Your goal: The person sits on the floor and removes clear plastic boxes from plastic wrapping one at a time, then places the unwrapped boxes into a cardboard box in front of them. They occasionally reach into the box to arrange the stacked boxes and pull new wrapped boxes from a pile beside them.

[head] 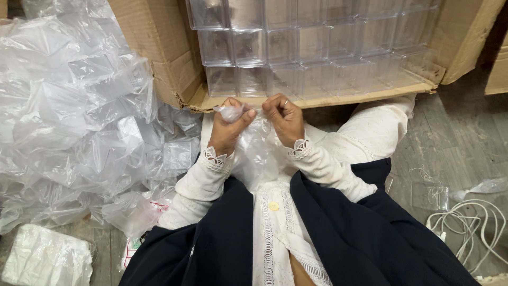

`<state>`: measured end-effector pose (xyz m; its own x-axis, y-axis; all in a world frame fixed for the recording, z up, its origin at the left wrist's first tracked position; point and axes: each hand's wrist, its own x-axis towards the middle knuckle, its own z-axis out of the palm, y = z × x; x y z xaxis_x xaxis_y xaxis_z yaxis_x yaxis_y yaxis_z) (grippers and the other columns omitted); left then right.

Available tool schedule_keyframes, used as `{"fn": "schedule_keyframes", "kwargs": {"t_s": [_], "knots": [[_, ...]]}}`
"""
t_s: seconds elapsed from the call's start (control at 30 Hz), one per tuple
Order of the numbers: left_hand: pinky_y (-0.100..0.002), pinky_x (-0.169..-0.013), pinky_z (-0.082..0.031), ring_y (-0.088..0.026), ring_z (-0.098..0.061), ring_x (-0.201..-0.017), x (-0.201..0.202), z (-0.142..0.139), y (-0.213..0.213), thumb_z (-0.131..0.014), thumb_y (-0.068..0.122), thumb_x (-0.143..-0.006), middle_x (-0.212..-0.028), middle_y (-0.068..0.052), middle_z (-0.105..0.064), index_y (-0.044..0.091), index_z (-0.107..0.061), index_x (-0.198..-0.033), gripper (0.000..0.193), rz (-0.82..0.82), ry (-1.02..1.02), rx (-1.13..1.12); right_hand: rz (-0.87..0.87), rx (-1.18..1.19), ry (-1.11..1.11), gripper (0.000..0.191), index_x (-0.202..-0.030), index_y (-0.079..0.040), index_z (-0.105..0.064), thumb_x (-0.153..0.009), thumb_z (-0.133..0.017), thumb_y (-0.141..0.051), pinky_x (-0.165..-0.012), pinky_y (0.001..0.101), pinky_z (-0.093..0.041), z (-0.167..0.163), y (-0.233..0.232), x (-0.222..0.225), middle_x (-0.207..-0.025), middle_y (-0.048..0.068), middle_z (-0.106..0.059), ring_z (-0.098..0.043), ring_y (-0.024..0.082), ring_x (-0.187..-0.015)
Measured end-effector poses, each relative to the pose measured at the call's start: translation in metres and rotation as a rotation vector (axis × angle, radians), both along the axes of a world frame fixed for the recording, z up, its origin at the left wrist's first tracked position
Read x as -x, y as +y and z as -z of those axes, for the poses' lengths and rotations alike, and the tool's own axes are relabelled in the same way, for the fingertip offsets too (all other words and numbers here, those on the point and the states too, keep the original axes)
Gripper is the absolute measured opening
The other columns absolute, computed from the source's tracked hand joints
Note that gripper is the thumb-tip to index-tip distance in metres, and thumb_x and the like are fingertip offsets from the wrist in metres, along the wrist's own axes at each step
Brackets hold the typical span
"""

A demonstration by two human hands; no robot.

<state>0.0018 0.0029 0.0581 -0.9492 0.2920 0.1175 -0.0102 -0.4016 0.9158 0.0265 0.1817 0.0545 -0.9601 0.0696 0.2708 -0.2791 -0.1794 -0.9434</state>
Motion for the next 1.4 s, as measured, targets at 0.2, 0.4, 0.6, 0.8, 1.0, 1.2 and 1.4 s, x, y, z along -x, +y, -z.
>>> {"fn": "schedule_keyframes", "kwargs": {"t_s": [0.2, 0.4, 0.6, 0.8, 1.0, 1.2, 1.4], "knots": [[-0.018, -0.065, -0.042, -0.002, -0.051, -0.073, -0.004, 0.020, 0.012, -0.072, 0.021, -0.101, -0.081, 0.007, -0.064, 0.006, -0.068, -0.090, 0.019, -0.075, -0.067, 0.202, -0.277, 0.547, -0.463, 0.029, -0.088, -0.011, -0.065, -0.100, -0.067, -0.037, -0.043, 0.0207, -0.033, 0.026, -0.007, -0.003, -0.058, -0.006, -0.050, -0.041, 0.004, -0.046], [-0.019, -0.066, -0.045, -0.001, -0.054, -0.073, -0.006, 0.041, 0.000, -0.071, 0.025, -0.096, -0.081, 0.009, -0.066, 0.007, -0.072, -0.091, 0.019, -0.015, -0.176, 0.235, -0.207, 0.463, -0.542, 0.027, -0.086, -0.012, -0.061, -0.101, -0.068, -0.033, -0.043, 0.0214, -0.031, 0.054, 0.010, 0.003, -0.063, -0.004, -0.051, -0.041, 0.005, -0.047], [-0.024, -0.058, -0.036, -0.003, -0.043, -0.067, -0.001, 0.042, 0.005, -0.069, 0.029, -0.106, -0.072, 0.008, -0.053, 0.004, -0.065, -0.081, 0.036, -0.079, 0.036, 0.371, -0.127, 0.276, -0.209, 0.024, -0.100, -0.007, -0.064, -0.110, -0.065, -0.029, -0.066, 0.0240, -0.042, 0.049, 0.014, -0.002, -0.085, -0.003, -0.059, -0.049, 0.007, -0.072], [-0.025, -0.061, -0.041, -0.006, -0.048, -0.068, -0.003, 0.038, -0.007, -0.058, 0.038, -0.104, -0.080, 0.003, -0.061, 0.008, -0.070, -0.097, 0.034, 0.204, -0.047, 0.411, -0.296, 0.485, -0.625, 0.027, -0.091, -0.014, -0.060, -0.104, -0.063, -0.038, -0.036, 0.0205, -0.028, 0.040, 0.038, -0.002, -0.061, -0.005, -0.050, -0.038, 0.002, -0.042], [-0.032, -0.092, -0.051, -0.018, -0.064, -0.100, 0.040, 0.029, -0.056, -0.062, 0.035, -0.103, -0.104, -0.005, -0.069, 0.005, -0.064, -0.116, 0.033, 0.736, -0.038, 0.067, -0.543, -0.063, -0.498, 0.023, -0.110, -0.011, -0.064, -0.094, -0.071, -0.026, -0.048, 0.0201, -0.037, 0.050, 0.111, 0.006, -0.087, -0.004, -0.066, -0.049, 0.002, -0.059], [-0.035, -0.069, -0.050, -0.017, -0.064, -0.078, 0.143, 0.064, 0.058, -0.070, 0.017, -0.096, -0.090, -0.004, -0.070, 0.007, -0.071, -0.114, 0.021, -0.030, 0.198, 0.604, 0.434, -1.068, -0.061, 0.029, -0.124, -0.002, -0.065, -0.097, -0.062, -0.013, -0.078, 0.0505, -0.054, 0.054, 0.098, 0.092, -0.097, 0.023, -0.072, -0.070, 0.042, -0.089], [-0.034, -0.072, -0.051, -0.013, -0.060, -0.082, 0.148, 0.084, 0.104, -0.068, 0.032, -0.096, -0.091, -0.005, -0.067, 0.007, -0.065, -0.117, 0.033, -0.302, 0.223, 0.572, 0.628, -1.054, 0.100, 0.018, -0.111, -0.005, -0.067, -0.094, -0.062, -0.007, -0.074, 0.0493, -0.053, 0.073, 0.094, 0.103, -0.095, 0.022, -0.071, -0.067, 0.043, -0.085]]}}
